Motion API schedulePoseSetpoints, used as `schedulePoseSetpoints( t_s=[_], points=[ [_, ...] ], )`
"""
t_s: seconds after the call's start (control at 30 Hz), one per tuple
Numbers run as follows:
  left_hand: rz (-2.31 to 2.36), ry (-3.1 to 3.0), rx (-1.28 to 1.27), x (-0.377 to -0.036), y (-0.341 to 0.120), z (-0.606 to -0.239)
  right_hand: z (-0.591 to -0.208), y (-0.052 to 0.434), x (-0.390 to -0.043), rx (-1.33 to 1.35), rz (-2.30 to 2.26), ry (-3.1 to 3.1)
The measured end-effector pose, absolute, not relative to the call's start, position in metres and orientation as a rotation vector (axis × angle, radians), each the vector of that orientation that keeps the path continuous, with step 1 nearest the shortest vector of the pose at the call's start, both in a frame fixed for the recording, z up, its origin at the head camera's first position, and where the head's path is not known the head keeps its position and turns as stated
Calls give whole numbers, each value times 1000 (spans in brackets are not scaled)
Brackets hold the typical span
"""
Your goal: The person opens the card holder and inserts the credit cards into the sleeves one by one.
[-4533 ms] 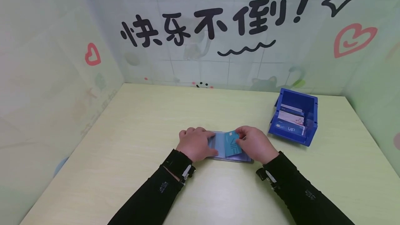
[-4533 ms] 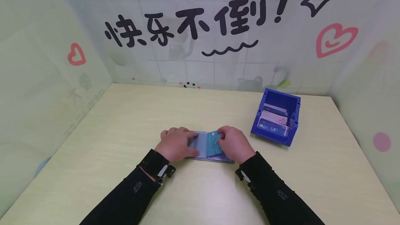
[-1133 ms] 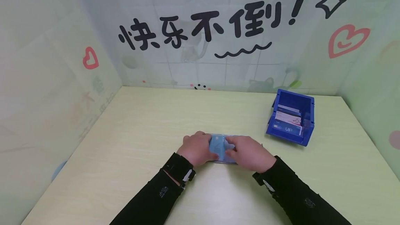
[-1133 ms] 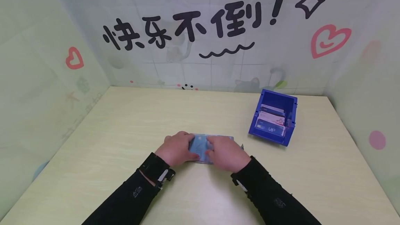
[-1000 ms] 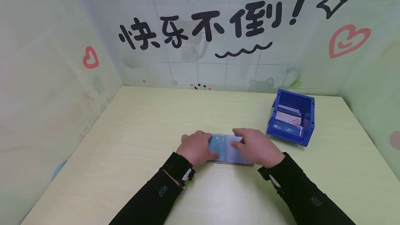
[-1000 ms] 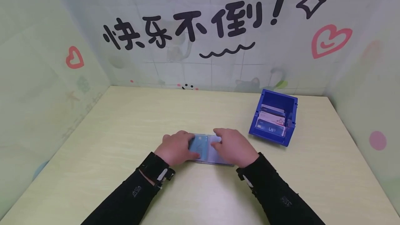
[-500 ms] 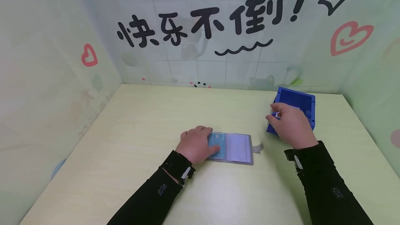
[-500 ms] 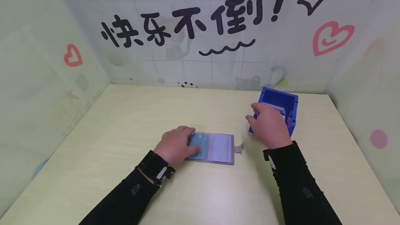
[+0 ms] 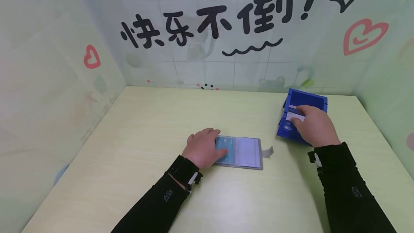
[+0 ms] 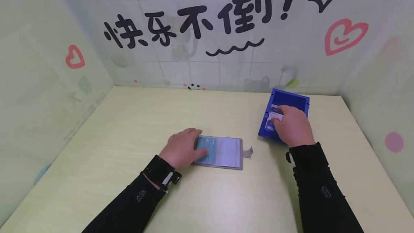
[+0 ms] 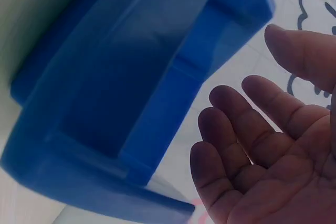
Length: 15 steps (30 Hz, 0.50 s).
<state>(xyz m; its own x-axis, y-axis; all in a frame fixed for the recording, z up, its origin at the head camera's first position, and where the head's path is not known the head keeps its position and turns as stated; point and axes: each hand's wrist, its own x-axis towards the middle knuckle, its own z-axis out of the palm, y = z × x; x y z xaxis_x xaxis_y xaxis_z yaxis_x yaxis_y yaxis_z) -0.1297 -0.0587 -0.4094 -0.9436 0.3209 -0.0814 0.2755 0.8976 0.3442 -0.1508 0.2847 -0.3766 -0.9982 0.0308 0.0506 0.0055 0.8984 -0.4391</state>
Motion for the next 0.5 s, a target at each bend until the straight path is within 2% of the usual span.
schedulePoseSetpoints(
  t_s=[0.5],
  points=[
    [550, 2923, 448, -128, -58, -407, -379, 297, -168, 154, 427, -3166]
  ],
)
